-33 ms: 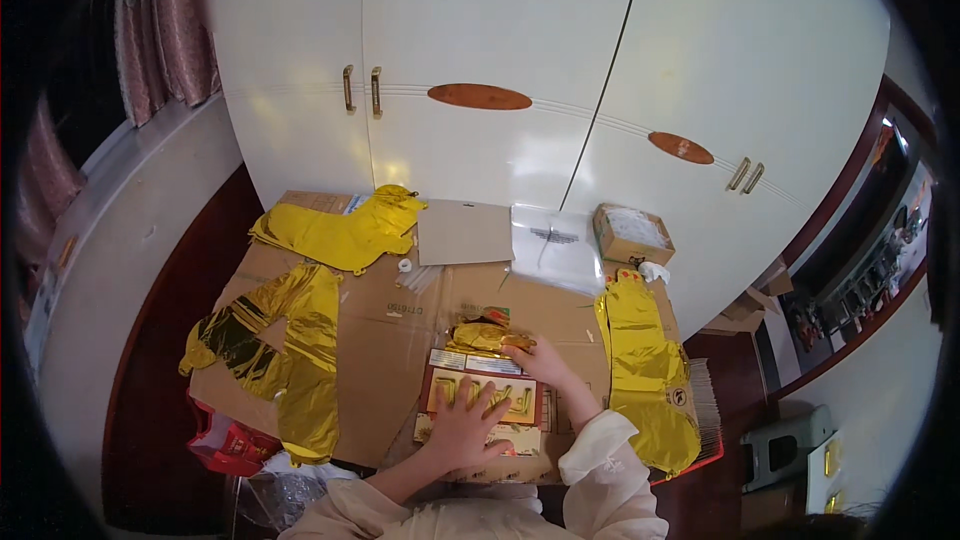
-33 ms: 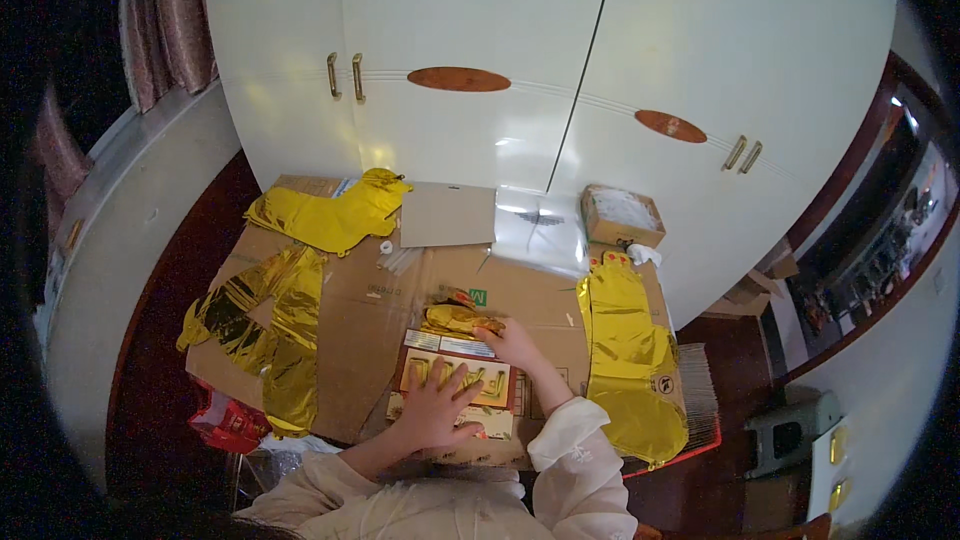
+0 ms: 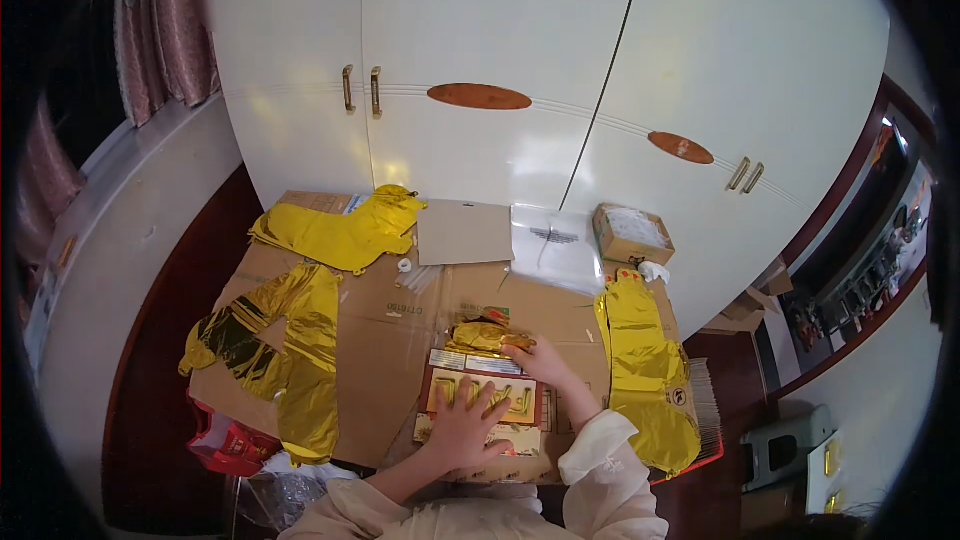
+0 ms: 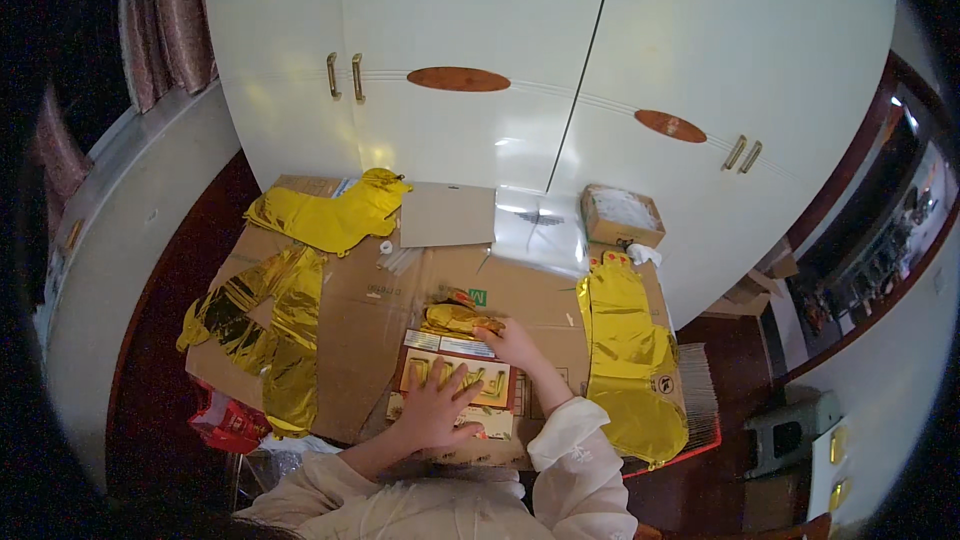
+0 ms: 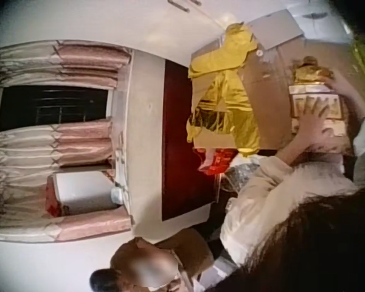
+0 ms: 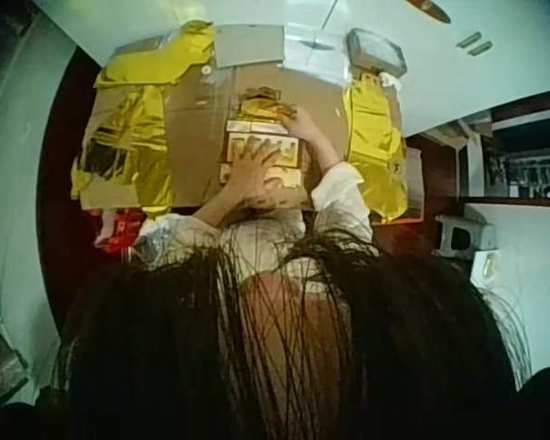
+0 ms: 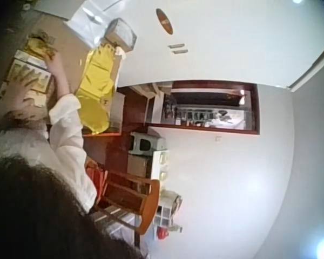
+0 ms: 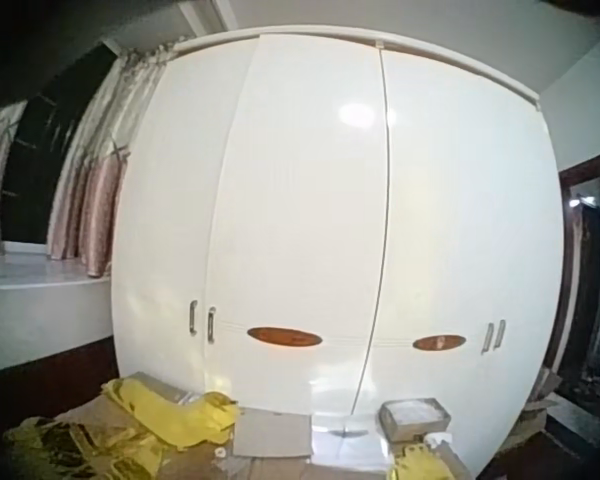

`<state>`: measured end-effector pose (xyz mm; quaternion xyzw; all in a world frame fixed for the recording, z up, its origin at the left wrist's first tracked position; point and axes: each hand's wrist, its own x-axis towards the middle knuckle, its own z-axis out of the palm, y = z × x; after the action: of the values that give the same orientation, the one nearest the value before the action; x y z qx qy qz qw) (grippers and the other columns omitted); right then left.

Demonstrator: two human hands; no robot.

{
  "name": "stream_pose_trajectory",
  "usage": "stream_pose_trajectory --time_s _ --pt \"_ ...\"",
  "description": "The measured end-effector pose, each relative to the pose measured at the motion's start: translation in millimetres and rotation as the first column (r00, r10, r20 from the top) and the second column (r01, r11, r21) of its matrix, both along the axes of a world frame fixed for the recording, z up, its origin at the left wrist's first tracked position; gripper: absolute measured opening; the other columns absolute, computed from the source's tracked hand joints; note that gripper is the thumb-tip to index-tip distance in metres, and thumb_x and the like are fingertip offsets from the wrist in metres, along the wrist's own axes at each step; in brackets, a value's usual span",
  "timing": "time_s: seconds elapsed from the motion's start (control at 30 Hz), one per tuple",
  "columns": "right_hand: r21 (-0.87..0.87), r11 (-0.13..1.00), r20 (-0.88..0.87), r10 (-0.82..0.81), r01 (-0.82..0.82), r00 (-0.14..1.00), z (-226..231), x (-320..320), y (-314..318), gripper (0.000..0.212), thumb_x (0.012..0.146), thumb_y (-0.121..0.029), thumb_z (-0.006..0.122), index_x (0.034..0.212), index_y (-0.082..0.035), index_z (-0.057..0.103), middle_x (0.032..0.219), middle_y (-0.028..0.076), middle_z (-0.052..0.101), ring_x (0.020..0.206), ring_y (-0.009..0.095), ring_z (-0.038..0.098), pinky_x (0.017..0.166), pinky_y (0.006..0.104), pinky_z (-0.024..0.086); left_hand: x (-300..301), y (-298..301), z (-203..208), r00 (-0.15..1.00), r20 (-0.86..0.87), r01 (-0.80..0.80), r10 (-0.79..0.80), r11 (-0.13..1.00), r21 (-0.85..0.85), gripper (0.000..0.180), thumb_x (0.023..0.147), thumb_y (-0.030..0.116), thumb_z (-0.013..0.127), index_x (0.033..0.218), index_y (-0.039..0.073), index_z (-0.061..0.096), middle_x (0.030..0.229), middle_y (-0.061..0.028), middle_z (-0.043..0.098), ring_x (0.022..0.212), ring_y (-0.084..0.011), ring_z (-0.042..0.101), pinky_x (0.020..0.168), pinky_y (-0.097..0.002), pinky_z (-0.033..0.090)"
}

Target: The person is packing gold-colored items into padded envelopes and cardboard boxes, and applying labels.

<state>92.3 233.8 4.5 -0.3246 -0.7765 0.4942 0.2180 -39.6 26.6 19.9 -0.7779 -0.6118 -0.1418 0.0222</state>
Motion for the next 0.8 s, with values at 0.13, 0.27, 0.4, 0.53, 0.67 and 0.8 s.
stream_pose_trajectory --time_s 0.13,0.27,0.4,0.53,0.67,0.8 --pt "0.038 0.999 0.059 0.003 -0.005 0.998 1 0 0 0.034 0.094 -0.017 0.064 0.122 0.001 0.057 0.102 0.011 0.068 0.089 0.016 0.063 0.078 0.0317 0.052 -1 0 0 1.000 0.017 0.004 -0.004 1.000 -0.021 0.073 0.082 0.068 0.055 0.139 0.023 0.051 0.148 -0.0157 0.038 0.135 -0.0503 0.029 0.095 -0.0795 0.024" --pt "0.184 0.983 0.135 -0.026 0.001 0.991 16 0 -15 0.029 0.095 -0.024 0.062 0.113 -0.001 0.064 0.095 0.015 0.071 0.081 0.023 0.067 0.072 0.0349 0.053 -2 1 1 1.000 0.004 0.003 -0.003 0.999 -0.037 0.073 0.082 0.068 0.055 0.139 0.023 0.051 0.149 -0.0156 0.037 0.135 -0.0503 0.028 0.094 -0.0793 0.026" --pt "0.318 0.948 0.168 -0.062 0.005 0.984 26 -1 -36 0.028 0.094 -0.030 0.062 0.103 -0.004 0.070 0.090 0.020 0.069 0.079 0.036 0.067 0.068 0.0406 0.052 -3 2 -2 1.000 0.011 0.018 -0.017 1.000 -0.024 0.073 0.082 0.069 0.056 0.139 0.023 0.052 0.149 -0.0157 0.037 0.135 -0.0500 0.029 0.094 -0.0788 0.028" --pt "0.355 0.935 0.163 -0.069 0.006 0.984 27 -1 -50 0.024 0.087 -0.014 0.063 0.109 -0.005 0.068 0.103 0.019 0.069 0.095 0.036 0.066 0.079 0.0408 0.053 -3 2 -6 1.000 0.017 0.011 -0.011 1.000 -0.003 0.073 0.081 0.069 0.056 0.138 0.023 0.052 0.148 -0.0155 0.038 0.135 -0.0498 0.030 0.094 -0.0786 0.028" --pt "0.525 0.850 0.161 -0.045 -0.048 0.986 -2 5 -53 0.041 0.077 -0.001 0.060 0.117 -0.009 0.066 0.116 0.014 0.067 0.111 0.031 0.062 0.092 0.0392 0.051 -3 2 -7 1.000 -0.001 0.016 -0.016 1.000 -0.002 0.074 0.081 0.069 0.055 0.139 0.022 0.051 0.149 -0.0145 0.038 0.133 -0.0477 0.033 0.094 -0.0792 0.027" --pt "0.623 0.774 0.201 -0.019 -0.113 0.979 -6 6 -60 0.047 0.075 0.001 0.061 0.121 -0.010 0.064 0.122 0.011 0.066 0.117 0.026 0.061 0.100 0.0380 0.049 -3 1 -13 1.000 0.004 0.006 -0.006 0.995 -0.096 0.075 0.081 0.070 0.055 0.139 0.022 0.050 0.145 -0.0130 0.041 0.130 -0.0424 0.038 0.096 -0.0795 0.024"
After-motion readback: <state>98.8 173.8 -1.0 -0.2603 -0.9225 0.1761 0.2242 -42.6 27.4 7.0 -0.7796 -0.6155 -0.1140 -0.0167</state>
